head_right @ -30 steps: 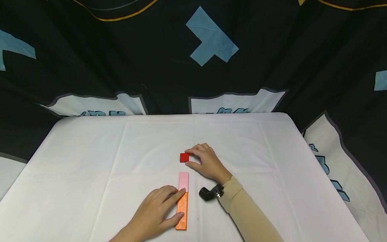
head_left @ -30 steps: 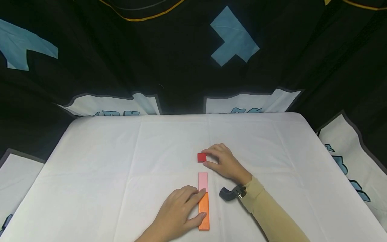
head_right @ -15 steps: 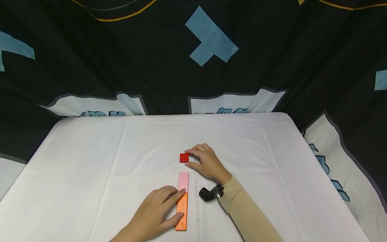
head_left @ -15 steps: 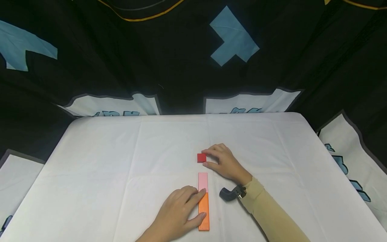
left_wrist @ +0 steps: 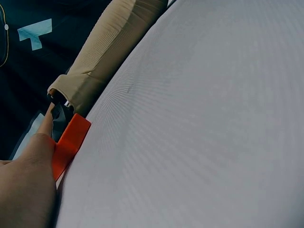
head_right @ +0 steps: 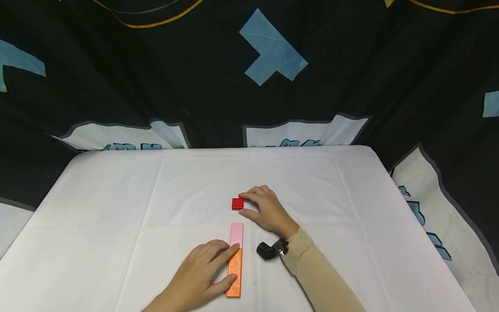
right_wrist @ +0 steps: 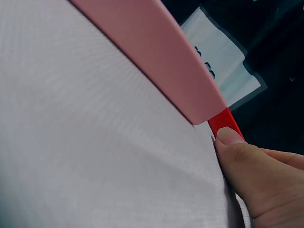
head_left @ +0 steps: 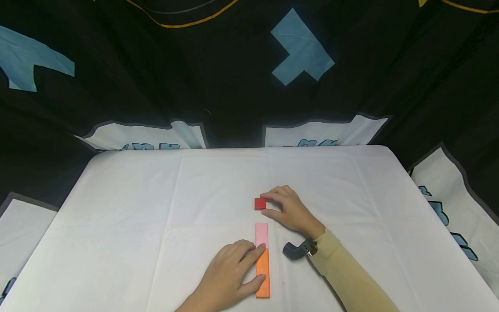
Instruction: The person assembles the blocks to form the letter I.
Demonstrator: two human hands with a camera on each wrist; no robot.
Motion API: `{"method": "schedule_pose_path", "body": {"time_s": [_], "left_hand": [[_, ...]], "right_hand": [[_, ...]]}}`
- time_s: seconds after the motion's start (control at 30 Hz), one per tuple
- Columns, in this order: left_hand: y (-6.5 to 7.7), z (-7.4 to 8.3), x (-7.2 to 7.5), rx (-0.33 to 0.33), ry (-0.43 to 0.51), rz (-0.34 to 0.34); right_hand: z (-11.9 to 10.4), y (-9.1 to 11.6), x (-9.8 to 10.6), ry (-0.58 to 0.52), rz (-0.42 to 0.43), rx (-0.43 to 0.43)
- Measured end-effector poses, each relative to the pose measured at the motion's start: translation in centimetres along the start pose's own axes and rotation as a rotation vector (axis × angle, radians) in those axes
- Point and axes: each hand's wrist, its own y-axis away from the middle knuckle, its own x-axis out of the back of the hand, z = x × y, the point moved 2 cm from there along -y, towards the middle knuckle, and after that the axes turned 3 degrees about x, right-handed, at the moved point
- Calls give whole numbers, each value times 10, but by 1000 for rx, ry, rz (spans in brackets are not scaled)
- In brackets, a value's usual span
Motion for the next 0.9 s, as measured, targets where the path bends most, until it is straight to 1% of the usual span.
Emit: {"method": "schedule_pose_path", "body": {"time_s": [0.13, 0.43, 0.67, 0.9], "left_hand": [[0, 0, 0, 0, -1, 0], [0, -1, -1, -7, 0, 13], [1, -1, -2, 11, 0, -19], [1, -1, -1, -8, -6, 9]], "right_hand": [[0, 0, 0, 10, -2, -3], [-1, 1, 1, -5, -5, -4], [0, 0, 1, -3, -2, 3], [-1, 1, 1, -7, -6, 6]]}}
